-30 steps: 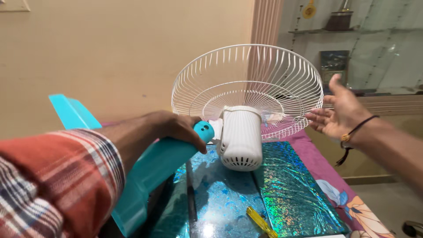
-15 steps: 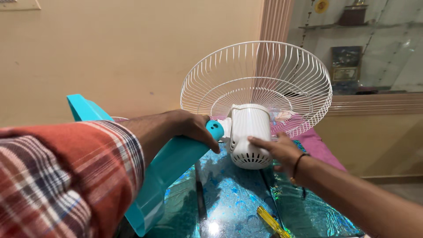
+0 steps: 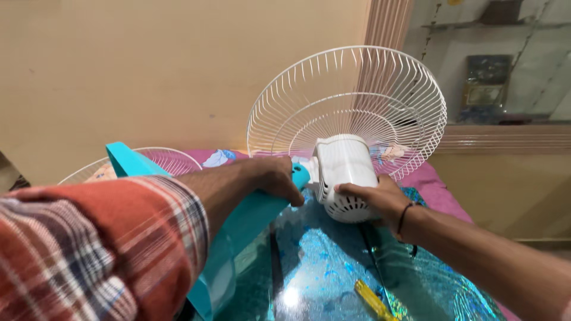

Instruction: The person assembles a table fan by attaching the front grille to the motor housing, then mounting the fan blades onto the motor shaft, and finally securing the blades with a plastic nut. The assembly is performed on a table with other fan parts and tools nearby.

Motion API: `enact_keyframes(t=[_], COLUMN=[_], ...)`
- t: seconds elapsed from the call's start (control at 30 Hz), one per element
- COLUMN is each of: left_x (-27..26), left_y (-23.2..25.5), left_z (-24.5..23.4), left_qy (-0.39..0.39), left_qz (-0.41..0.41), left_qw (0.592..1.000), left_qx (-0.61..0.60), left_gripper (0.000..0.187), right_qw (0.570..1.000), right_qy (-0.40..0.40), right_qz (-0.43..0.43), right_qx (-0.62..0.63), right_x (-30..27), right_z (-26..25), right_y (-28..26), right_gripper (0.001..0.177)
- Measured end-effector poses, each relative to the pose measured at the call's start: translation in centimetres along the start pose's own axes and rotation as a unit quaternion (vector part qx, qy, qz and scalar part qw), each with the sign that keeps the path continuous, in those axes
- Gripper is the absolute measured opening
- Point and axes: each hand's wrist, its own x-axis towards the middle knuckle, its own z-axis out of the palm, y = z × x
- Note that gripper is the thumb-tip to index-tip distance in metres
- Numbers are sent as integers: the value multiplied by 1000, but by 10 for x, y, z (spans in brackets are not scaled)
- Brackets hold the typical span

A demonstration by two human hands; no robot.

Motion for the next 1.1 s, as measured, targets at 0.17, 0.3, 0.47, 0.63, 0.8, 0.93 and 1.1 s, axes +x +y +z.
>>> enact_keyframes(t=[0.17, 0.3, 0.47, 0.63, 0.8, 0.93, 1.1], left_x=[-8, -13, -10, 0, 1, 4, 13], left_y=[12, 23, 30, 27, 25, 28, 29], left_z=[-15, -24, -19, -14, -12, -7, 1], left_qy=[-36, -63, -51, -50, -57, -61, -36], left_qz=[24, 9, -10, 36, 87, 58, 68], left_qw=[996, 992, 990, 995, 992, 995, 997], left_qx=[73, 105, 129, 72, 70, 52, 33], left_gripper=[89, 88, 104, 115, 110, 108, 112], right_qw=[1000, 1000, 999, 999, 992, 989, 991], right_qy=[6, -12, -30, -42, -110, -119, -113], right_qz=[-1, -6, -36, -25, -60, -64, -57], right_qx=[2, -3, -1, 5, 26, 53, 37], right_x=[1, 3, 5, 7, 13, 21, 22], right_z=[-15, -27, -32, -40, -53, -57, -56], right_y=[5, 8, 10, 9, 6, 11, 12], right_gripper=[80, 82, 90, 90, 96, 98, 99])
